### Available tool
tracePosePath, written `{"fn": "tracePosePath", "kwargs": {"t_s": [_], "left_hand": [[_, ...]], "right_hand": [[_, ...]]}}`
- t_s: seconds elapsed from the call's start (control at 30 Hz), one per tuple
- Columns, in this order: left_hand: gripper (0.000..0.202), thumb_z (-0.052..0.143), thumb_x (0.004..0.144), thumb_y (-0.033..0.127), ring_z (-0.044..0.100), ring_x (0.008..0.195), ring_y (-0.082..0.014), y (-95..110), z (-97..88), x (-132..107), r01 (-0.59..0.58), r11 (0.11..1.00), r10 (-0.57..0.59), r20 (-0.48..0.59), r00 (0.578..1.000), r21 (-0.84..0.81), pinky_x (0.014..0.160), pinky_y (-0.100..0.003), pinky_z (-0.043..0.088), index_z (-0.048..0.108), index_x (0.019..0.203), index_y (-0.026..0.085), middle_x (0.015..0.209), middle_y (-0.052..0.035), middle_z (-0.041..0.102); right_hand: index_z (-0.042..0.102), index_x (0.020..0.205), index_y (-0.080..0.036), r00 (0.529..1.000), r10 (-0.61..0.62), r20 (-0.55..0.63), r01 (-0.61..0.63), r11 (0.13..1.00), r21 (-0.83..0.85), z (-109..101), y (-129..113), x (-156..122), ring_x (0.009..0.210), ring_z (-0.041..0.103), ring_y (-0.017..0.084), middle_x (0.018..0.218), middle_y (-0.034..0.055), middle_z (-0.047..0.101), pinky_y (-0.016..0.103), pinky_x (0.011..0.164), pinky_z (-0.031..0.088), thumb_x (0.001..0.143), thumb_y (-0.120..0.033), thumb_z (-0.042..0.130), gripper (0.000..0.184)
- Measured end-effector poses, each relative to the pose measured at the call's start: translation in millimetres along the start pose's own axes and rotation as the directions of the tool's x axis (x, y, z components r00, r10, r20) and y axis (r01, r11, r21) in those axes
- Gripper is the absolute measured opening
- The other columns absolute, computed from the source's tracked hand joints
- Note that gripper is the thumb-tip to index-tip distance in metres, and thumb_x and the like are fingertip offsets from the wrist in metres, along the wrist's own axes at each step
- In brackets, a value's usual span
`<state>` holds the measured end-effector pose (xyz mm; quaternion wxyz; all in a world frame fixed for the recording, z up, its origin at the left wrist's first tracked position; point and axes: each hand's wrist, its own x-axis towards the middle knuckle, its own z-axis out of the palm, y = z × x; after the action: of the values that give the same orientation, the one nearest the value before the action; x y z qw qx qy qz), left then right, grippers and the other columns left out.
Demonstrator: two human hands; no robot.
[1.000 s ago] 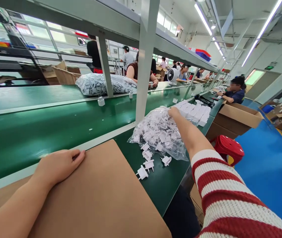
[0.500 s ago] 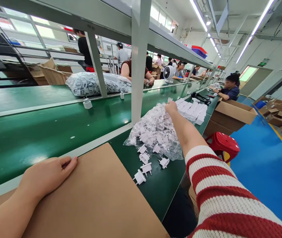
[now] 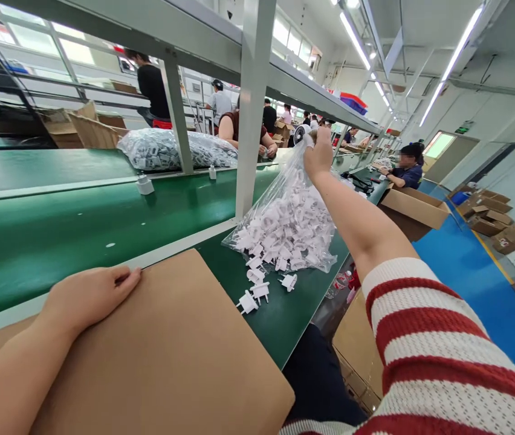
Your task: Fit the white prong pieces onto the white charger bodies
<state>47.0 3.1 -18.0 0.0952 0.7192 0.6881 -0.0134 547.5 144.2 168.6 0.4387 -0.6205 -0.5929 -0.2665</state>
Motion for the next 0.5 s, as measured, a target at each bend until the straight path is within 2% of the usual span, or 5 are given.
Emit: {"fn": "tracePosePath", "kwargs": {"t_s": [0.17,0.27,0.37,0.5], "left_hand": [[0.061,0.023,0.094,0.062,0.067,0.092,-0.0339,0,-0.3,-1,-0.028,0.999,0.028,-0.003,1.0,-0.021,0.065,-0.036,0.046,0.073,0.084,0.028,0.095,-0.0087,0.076],[0.062,0.023,0.094,0.062,0.067,0.095,-0.0342,-1,0.1,0,-0.033,0.999,0.033,-0.002,0.999,-0.029,0.067,-0.036,0.047,0.073,0.086,0.027,0.097,-0.0092,0.076],[0.06,0.025,0.093,0.062,0.067,0.094,-0.0347,-3,1.2,1,-0.038,0.999,0.037,-0.023,0.999,-0.031,0.066,-0.036,0.046,0.073,0.085,0.026,0.097,-0.0102,0.076],[0.059,0.027,0.092,0.063,0.066,0.09,-0.0347,-4,2.2,2,-0.056,0.998,0.055,-0.023,0.998,-0.042,0.064,-0.036,0.046,0.072,0.08,0.027,0.095,-0.0102,0.076]], "right_hand": [[0.051,0.119,-0.018,0.996,-0.041,0.074,0.043,0.999,-0.023,-7,-1,-1,0.125,0.054,0.032,0.127,0.0173,0.047,0.054,0.103,0.047,0.107,-0.029,0.036,0.021],[0.049,0.122,-0.016,0.993,-0.108,0.044,0.109,0.994,-0.012,-12,-1,12,0.129,0.054,0.032,0.129,0.0176,0.044,0.054,0.106,0.045,0.107,-0.024,0.032,0.024],[0.047,0.126,-0.015,0.994,-0.106,0.004,0.106,0.994,-0.024,-17,-3,17,0.132,0.053,0.034,0.133,0.0186,0.041,0.055,0.106,0.045,0.103,-0.017,0.03,0.028],[0.049,0.121,-0.017,0.992,-0.118,0.05,0.12,0.993,-0.021,-24,-10,15,0.129,0.054,0.034,0.131,0.0172,0.043,0.055,0.103,0.048,0.103,-0.02,0.036,0.022]]}}
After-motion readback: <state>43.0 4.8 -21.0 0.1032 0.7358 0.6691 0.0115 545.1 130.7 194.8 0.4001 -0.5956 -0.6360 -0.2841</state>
